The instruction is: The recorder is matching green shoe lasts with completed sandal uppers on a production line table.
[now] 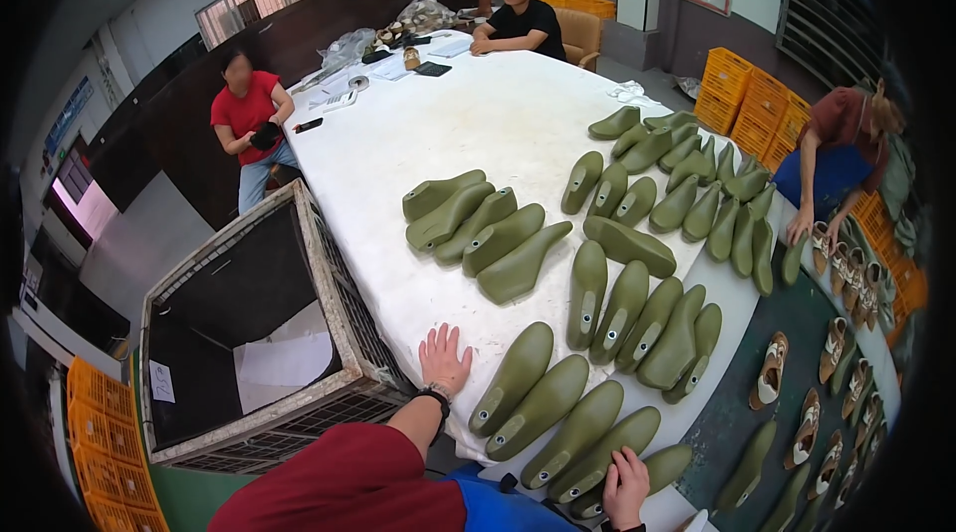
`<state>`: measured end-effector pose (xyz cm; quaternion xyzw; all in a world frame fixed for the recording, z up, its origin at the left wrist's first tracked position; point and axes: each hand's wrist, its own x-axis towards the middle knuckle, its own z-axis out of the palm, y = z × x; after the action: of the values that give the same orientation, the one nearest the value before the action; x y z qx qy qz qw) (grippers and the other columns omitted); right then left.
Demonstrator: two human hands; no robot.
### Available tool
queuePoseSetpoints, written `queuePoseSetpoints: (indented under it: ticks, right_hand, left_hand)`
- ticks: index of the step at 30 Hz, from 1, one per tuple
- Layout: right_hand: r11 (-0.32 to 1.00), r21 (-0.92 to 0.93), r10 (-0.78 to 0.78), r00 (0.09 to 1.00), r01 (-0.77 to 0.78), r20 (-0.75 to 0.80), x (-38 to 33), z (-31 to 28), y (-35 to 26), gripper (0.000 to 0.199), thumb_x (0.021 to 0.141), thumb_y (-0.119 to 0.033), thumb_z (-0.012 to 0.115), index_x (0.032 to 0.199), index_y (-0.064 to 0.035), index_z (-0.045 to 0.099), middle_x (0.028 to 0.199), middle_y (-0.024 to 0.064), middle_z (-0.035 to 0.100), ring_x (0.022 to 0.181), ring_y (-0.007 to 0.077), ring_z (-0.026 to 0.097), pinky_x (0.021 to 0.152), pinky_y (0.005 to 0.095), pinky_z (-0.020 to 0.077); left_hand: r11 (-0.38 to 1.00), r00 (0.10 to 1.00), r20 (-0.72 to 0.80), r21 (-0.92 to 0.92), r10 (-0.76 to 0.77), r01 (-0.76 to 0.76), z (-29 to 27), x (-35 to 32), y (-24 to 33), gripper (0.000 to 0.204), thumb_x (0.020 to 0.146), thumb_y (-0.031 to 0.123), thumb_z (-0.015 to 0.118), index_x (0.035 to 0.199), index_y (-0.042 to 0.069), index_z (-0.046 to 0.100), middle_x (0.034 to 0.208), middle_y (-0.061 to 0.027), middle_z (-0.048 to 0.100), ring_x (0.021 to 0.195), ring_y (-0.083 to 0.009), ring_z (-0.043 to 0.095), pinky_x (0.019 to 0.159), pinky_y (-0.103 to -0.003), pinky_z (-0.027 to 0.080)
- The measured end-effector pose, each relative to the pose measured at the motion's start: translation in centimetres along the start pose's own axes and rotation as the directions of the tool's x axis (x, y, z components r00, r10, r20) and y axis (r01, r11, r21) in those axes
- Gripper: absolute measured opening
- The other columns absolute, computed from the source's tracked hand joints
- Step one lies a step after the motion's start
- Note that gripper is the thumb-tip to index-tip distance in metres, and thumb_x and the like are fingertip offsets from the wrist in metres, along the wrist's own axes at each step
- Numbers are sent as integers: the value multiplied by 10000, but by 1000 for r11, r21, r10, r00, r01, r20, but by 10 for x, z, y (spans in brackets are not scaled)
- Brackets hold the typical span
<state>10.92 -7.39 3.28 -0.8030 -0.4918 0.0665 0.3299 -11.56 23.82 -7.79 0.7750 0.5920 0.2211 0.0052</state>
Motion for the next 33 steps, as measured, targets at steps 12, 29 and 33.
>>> queuePoseSetpoints:
  ticks: [12,29,33]
  right_hand:
    - [1000,-10,6,1000,-6,-1,1,5,12,208,793,-61,538,980,-6,611,1059,171,584,955,332,547,847,379,428]
    - [998,-66,-10,995,3,-102,-11,3,9,193,764,-75,569,942,-29,623,1012,145,601,872,314,569,781,370,451]
    - [998,-52,-45,994,39,-102,6,4,10,190,764,-114,593,942,-62,635,1002,101,614,835,275,582,747,356,470]
  left_hand:
    - [1000,1000,6,5,-12,12,0,4,1,508,794,389,532,1231,133,484,1324,-82,404,1240,-293,317,1021,-491,195]
    - [998,997,51,38,52,-54,16,1,-3,525,783,388,544,1238,136,476,1337,-81,404,1260,-301,309,1033,-499,197]
    - [994,996,56,86,69,-73,4,4,-13,509,823,351,502,1246,71,458,1334,-130,405,1256,-325,321,1012,-501,229]
